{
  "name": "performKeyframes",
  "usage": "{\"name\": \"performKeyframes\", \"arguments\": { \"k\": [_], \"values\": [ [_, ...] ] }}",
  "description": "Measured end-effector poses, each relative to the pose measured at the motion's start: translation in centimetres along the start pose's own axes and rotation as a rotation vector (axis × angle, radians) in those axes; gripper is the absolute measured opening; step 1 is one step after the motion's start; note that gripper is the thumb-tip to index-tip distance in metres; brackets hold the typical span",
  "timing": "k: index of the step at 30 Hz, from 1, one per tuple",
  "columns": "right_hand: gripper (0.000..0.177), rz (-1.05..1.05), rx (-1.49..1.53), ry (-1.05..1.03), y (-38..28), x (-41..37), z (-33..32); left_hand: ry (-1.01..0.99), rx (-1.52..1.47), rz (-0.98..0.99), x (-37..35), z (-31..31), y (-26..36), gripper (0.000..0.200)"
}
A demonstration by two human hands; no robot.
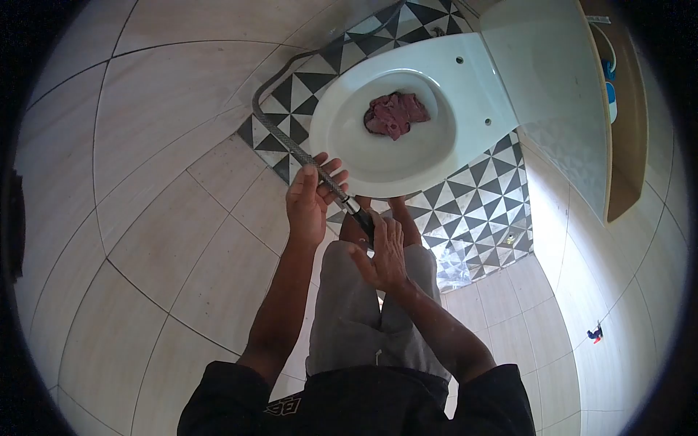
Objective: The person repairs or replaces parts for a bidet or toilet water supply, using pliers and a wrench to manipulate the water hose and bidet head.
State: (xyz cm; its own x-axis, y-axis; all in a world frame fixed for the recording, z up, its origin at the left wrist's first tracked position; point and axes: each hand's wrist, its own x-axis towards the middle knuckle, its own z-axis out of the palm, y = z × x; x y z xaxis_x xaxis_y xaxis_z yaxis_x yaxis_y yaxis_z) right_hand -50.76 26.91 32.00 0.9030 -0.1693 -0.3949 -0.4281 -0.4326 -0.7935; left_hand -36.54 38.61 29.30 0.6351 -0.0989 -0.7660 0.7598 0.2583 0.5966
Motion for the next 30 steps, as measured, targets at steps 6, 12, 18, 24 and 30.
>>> {"name": "performKeyframes", "arguments": {
  "k": [6, 12, 18, 24, 30],
  "values": [
    [0.066, 0.077, -0.093, -0.029, 0.4, -0.7, 0.7, -0.104, -0.176, -0.16, -1.4, -1.1, -3.1, 0.044],
    [0.067, 0.01, -0.275, -0.142, -0.1, -1.0, 0.8, 0.06, -0.306, -0.332, -1.1, -0.9, -5.0, 0.033],
    [0.053, 0.059, -0.42, -0.245, 1.1, -1.0, 0.7, 0.066, -0.272, -0.338, -1.2, 0.3, -5.0, 0.042],
    [0.051, 0.06, -0.394, -0.319, 1.2, 0.3, -0.6, 0.109, -0.263, -0.26, -0.9, 2.2, -4.0, 0.053],
    [0.058, 0.23, -0.203, -0.487, 0.5, 1.4, -2.5, 0.13, -0.228, -0.261, -1.1, 2.5, -3.9, 0.051]
  ]
}}
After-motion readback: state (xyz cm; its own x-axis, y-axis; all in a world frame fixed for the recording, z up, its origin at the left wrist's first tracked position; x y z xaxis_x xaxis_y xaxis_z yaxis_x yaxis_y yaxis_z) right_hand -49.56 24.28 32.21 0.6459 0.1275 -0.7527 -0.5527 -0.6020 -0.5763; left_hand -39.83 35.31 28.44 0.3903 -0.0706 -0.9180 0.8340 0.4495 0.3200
